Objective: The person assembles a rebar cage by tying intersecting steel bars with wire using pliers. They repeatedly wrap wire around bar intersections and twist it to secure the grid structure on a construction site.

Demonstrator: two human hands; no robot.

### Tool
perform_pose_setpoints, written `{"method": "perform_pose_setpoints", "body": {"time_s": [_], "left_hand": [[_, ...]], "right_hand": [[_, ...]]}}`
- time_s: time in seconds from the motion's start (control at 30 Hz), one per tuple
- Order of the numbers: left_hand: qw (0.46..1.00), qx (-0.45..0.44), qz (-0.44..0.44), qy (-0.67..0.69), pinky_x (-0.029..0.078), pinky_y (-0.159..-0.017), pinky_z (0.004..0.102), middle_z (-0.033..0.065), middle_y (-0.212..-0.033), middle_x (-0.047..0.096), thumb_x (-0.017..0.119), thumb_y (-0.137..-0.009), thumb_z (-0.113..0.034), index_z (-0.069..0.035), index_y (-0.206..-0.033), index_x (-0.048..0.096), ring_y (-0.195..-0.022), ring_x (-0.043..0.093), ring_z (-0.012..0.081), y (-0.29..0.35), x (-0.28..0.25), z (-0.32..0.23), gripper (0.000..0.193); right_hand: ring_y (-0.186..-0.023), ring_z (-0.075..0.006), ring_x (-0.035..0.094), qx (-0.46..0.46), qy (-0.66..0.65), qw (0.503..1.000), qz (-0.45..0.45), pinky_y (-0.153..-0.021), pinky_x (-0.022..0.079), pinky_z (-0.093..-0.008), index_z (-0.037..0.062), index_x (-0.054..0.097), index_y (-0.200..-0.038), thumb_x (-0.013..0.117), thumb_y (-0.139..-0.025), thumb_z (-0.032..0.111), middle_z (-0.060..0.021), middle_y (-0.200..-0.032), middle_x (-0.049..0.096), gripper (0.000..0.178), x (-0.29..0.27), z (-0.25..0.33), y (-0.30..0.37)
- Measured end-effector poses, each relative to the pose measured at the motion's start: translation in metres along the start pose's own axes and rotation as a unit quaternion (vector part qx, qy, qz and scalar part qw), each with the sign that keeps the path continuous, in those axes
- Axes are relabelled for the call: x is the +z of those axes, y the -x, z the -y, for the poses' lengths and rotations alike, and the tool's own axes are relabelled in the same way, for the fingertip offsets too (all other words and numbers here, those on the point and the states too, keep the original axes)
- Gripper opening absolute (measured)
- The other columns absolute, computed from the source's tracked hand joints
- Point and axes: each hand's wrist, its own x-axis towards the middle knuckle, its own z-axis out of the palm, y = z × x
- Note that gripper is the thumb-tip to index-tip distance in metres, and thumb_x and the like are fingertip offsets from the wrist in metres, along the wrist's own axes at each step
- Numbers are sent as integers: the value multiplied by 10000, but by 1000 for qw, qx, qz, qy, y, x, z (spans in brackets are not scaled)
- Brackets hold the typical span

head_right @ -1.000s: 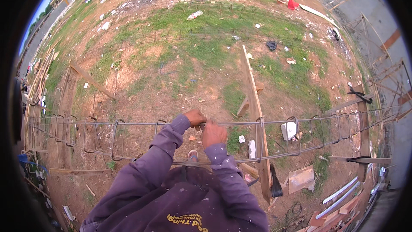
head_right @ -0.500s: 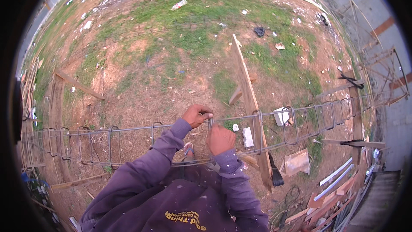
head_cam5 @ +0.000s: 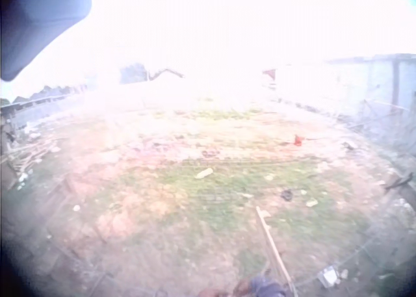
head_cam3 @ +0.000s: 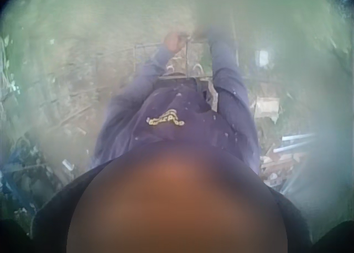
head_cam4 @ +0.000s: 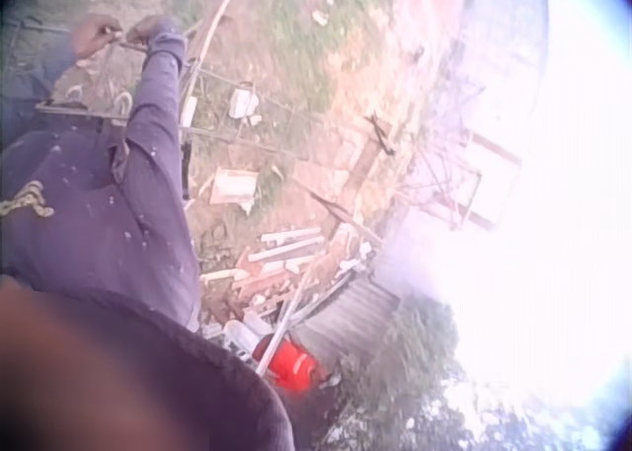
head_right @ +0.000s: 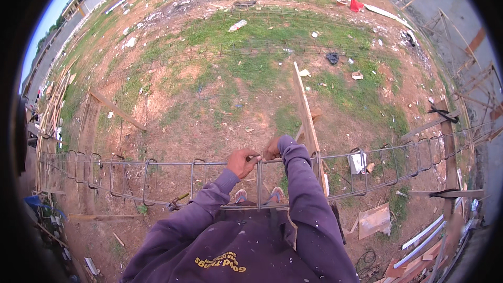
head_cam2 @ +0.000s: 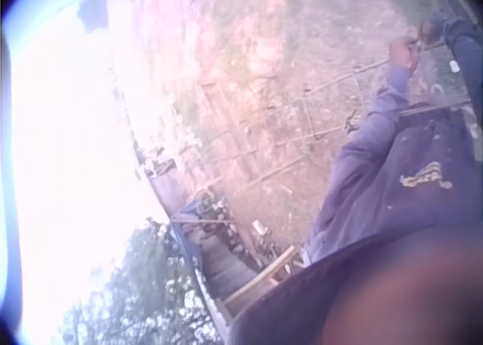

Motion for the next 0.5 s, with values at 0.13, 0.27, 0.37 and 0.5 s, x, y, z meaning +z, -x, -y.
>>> {"method": "perform_pose_setpoints", "body": {"time_s": [0.13,0.27,0.37,0.5], "left_hand": [[998,-47,-38,-18,526,-652,347,143,-810,709,736,-794,-271,-67,-910,754,-706,680,250,8,8,-5,235],[997,-47,-55,-7,528,-646,340,132,-805,713,744,-786,-264,-63,-898,753,-694,680,241,10,10,-4,230],[996,-35,-76,26,526,-641,332,123,-789,714,741,-789,-249,-50,-894,749,-683,679,228,11,12,-6,226],[995,-69,-51,54,518,-622,342,128,-751,702,719,-793,-251,-59,-873,741,-646,671,247,11,13,-10,210]], "right_hand": [[-593,-143,581,-95,52,984,-143,-539,453,-347,107,751,-883,761,-766,213,-23,-638,618,157,20,2,19],[-726,-284,646,-214,141,757,-601,-640,501,-410,75,718,-831,698,-779,211,-117,-775,646,147,83,11,93],[-934,-340,646,-195,36,835,-513,-775,516,-463,77,663,-1093,578,-823,192,-114,-1191,618,306,144,13,121],[-996,-405,620,-124,44,861,-492,-792,524,-485,62,389,-1410,529,-856,161,-161,-1471,384,580,173,14,89]]}}
